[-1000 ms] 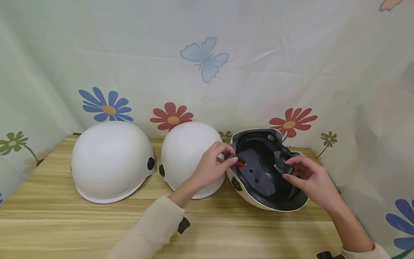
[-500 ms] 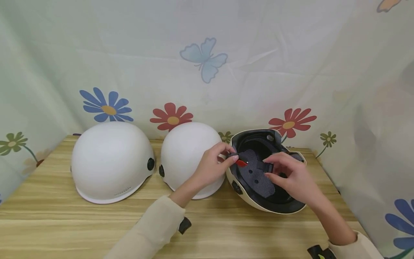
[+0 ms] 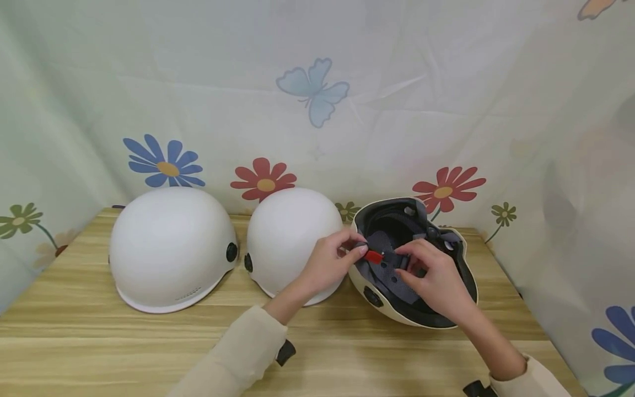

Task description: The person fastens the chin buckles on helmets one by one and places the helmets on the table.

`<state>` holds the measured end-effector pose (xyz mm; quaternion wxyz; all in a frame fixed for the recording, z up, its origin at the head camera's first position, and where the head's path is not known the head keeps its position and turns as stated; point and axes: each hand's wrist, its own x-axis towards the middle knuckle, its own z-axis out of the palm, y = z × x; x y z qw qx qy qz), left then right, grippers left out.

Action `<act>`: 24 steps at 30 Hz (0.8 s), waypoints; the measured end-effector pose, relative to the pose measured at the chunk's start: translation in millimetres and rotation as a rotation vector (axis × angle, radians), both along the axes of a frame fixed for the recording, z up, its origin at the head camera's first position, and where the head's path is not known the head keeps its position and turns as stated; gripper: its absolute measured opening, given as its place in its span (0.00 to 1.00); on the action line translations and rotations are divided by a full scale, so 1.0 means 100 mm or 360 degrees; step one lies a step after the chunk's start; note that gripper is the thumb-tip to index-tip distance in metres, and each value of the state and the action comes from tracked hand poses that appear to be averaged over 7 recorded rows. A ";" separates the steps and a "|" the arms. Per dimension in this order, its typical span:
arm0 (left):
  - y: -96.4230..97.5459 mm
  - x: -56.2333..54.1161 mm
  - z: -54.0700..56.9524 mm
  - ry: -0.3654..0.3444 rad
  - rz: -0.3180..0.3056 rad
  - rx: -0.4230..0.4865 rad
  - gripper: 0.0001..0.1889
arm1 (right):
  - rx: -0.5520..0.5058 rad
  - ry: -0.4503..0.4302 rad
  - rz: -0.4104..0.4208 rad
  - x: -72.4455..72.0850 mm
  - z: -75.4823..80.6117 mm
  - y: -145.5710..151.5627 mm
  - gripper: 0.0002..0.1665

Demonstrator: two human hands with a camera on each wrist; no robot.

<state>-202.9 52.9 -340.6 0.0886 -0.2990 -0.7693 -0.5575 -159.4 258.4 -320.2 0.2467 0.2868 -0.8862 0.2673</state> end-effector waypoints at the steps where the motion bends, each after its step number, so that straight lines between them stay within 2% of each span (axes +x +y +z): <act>1: 0.01 0.00 0.00 0.0002 -0.0001 0.0007 0.07 | 0.0006 0.0004 -0.0008 0.00 0.00 -0.01 0.23; 9: 0.01 0.00 -0.02 -0.0004 0.0014 0.0035 0.07 | 0.0030 0.0078 0.0007 0.02 0.01 -0.03 0.24; 24: 0.02 -0.01 -0.04 -0.0020 -0.0035 0.0088 0.07 | 0.0115 0.0130 -0.0003 -0.01 0.01 -0.09 0.23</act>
